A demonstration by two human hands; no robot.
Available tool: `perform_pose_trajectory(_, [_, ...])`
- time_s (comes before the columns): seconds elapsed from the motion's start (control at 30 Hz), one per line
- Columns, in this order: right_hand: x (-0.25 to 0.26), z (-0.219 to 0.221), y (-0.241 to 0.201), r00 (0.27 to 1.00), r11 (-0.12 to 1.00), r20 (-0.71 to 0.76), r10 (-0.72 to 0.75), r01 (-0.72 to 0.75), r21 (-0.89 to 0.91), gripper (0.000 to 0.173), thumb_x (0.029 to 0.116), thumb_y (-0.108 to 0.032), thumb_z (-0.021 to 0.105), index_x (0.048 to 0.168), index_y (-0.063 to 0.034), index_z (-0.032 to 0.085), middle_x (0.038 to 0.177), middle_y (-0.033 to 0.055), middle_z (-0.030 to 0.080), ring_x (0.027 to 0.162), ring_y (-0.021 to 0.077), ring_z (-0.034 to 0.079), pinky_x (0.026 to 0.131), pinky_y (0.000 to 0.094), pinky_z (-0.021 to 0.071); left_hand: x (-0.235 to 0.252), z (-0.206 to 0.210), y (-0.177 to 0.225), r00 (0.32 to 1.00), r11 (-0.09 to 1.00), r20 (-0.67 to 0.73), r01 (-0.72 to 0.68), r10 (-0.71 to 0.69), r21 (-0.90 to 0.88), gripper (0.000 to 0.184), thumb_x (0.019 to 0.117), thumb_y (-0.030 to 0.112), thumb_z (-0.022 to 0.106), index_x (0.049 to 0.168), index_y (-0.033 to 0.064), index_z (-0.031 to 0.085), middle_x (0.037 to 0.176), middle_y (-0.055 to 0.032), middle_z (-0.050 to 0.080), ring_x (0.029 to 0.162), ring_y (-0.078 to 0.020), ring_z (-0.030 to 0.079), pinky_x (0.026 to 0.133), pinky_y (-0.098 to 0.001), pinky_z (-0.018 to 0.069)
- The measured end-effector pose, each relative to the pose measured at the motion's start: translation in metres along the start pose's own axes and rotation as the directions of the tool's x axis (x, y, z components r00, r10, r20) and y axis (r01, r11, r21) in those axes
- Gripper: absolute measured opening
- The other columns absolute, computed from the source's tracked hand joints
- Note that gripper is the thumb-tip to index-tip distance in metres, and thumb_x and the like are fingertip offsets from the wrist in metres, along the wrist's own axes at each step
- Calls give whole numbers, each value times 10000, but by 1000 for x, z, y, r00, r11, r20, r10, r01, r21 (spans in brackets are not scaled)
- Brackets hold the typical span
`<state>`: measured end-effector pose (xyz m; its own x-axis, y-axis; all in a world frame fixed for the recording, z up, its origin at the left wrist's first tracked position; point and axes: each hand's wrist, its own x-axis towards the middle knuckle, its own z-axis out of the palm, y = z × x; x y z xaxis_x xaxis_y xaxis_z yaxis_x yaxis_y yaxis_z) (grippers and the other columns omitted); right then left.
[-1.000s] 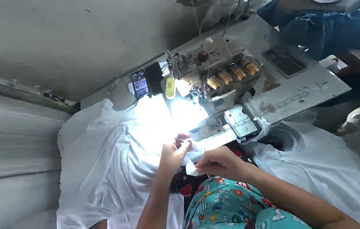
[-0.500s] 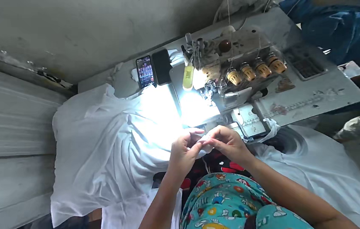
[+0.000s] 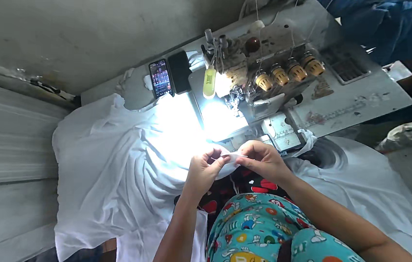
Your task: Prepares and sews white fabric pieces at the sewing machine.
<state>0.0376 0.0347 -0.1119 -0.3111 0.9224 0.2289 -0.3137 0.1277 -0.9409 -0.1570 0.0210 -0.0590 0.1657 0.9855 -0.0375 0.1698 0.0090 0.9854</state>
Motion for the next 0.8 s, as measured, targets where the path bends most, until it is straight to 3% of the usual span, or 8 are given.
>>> perform_pose_trajectory(0.1, [0,1,0,1000,999,-28,6,-5,40,81,899,-54,741,945,-86,682,915,-53,721,795,18,683,738,208,591,-1,1,-1,999,998,-32,-5,3,-64,62,948,27,648,970,31,706,870,53,722,806,7,681,769,-184,580])
perform_pose_trajectory(0.33, [2,9,-8,989,999,-145,29,-34,-29,306,808,-8,797,1034,-97,612,890,-100,705,785,-11,678,757,191,591,-4,6,-4,987,997,-151,-58,48,-59,61,925,2,667,919,30,721,823,60,732,755,7,690,736,-182,590])
perform_pose_trajectory(0.8, [4,10,-4,996,998,-94,-8,3,-61,298,831,-53,802,1088,-60,651,876,-92,717,789,-12,678,769,185,581,-5,8,-11,979,994,-188,-86,73,-64,121,967,-2,609,914,24,715,831,60,729,771,5,692,750,-193,595])
